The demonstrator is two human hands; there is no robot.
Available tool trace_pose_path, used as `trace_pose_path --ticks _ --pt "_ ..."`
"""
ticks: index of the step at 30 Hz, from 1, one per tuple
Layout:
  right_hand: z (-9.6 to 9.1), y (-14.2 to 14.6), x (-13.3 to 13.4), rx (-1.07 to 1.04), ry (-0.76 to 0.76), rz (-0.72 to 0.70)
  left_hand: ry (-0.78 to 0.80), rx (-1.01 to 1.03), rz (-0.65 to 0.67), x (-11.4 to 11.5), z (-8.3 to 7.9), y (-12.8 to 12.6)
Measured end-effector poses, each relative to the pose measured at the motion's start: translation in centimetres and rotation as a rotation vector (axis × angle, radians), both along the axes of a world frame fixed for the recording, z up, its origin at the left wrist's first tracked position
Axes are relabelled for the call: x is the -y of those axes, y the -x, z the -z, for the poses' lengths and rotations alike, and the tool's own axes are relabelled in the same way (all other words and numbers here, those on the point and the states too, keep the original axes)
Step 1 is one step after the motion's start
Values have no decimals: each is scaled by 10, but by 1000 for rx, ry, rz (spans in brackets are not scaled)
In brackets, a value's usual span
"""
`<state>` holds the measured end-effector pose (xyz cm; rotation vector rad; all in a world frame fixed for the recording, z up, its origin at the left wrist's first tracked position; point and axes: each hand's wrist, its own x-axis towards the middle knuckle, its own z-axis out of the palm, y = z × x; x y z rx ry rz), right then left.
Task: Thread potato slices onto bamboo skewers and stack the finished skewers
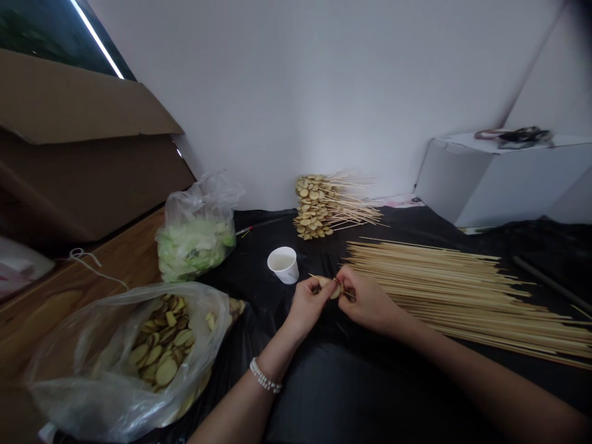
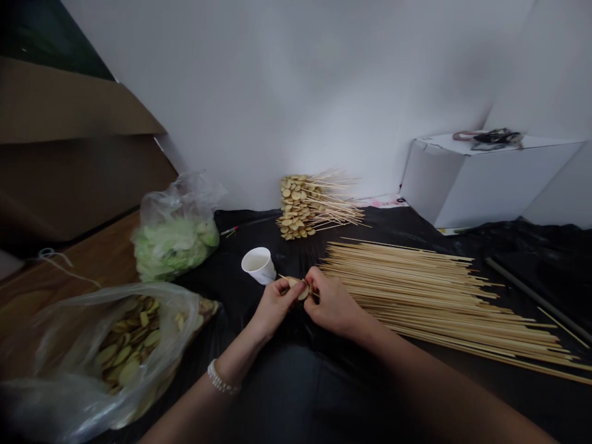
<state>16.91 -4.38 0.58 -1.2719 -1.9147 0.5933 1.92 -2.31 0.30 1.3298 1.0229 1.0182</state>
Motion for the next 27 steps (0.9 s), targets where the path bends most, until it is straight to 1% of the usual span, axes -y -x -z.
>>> trace_pose_path --ticks 7,9,11,14,17,20,23,27 --pt "1 -1 2 119 -15 73 -114 -52 3 -1 3 -2" --pt "1 -2 2 151 -13 76 -118 -54 -13 -2 3 -1" --pt "1 -3 2 163 -12 59 -89 -37 -41 -3 1 2" --pt "2 -4 1 128 -28 22 -48 -25 -57 -4 -1 5" --pt "1 -4 1 62 -26 14 -50 -32 -40 -4 -2 6" --pt "0 -4 -1 -2 21 -8 -21 -3 -28 -3 -4 6" --pt "-1 -5 -3 -37 82 -44 -4 16 -48 -4 -6 8" --pt "1 -8 -5 -39 105 -18 8 22 -77 -6 -4 11"
